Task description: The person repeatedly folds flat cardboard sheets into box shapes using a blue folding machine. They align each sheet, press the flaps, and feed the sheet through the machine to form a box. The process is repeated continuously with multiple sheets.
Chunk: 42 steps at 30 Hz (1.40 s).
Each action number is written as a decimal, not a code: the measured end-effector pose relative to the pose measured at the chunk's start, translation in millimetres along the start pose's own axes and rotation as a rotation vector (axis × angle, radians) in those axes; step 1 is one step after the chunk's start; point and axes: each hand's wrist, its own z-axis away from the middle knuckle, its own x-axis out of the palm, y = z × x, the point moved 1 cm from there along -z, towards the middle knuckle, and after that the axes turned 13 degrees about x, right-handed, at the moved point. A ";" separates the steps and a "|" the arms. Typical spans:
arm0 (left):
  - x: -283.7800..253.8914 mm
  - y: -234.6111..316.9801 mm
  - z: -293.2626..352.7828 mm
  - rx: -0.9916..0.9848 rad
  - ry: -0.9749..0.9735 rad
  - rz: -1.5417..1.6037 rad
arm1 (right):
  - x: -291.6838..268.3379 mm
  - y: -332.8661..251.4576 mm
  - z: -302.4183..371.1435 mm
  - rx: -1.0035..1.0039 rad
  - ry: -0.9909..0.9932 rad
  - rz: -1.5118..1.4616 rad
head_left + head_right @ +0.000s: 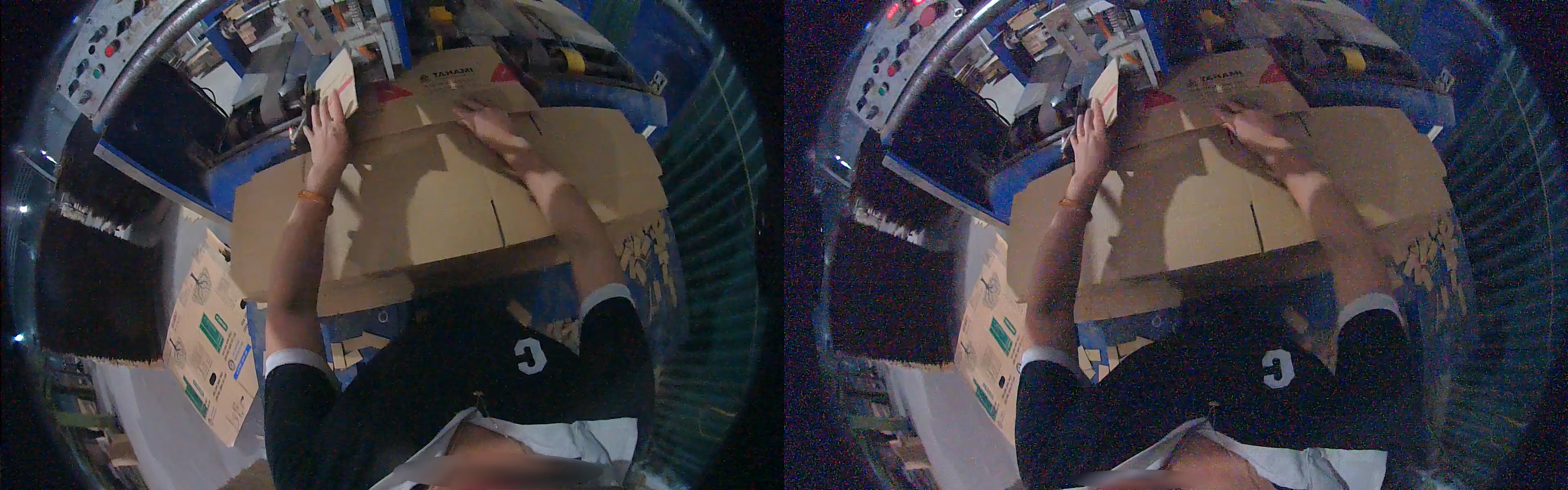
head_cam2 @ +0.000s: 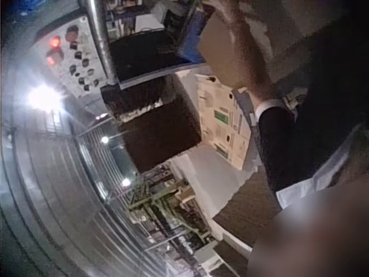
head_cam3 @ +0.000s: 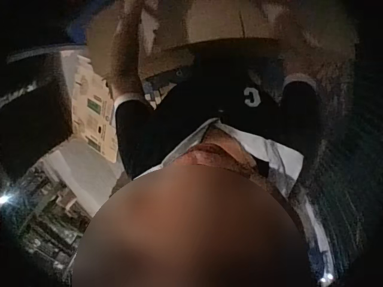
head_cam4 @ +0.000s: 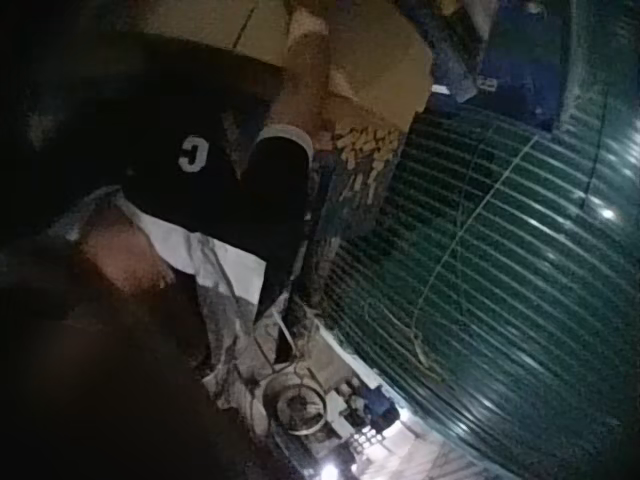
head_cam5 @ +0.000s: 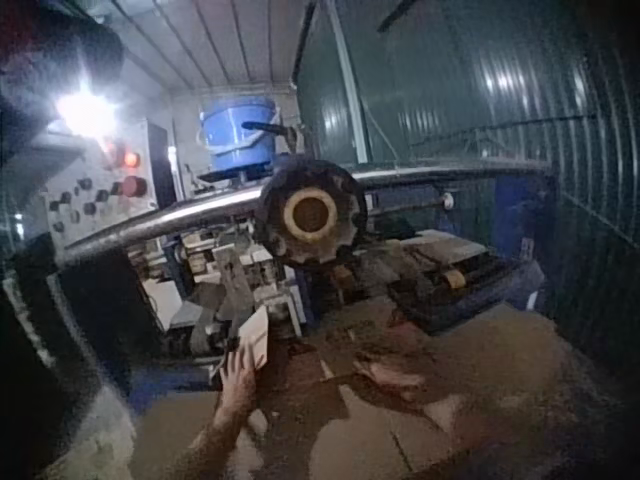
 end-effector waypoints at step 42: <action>-114.2 -25.9 258.6 -0.507 0.423 0.365 | -103.5 164.2 228.7 0.034 0.920 -0.774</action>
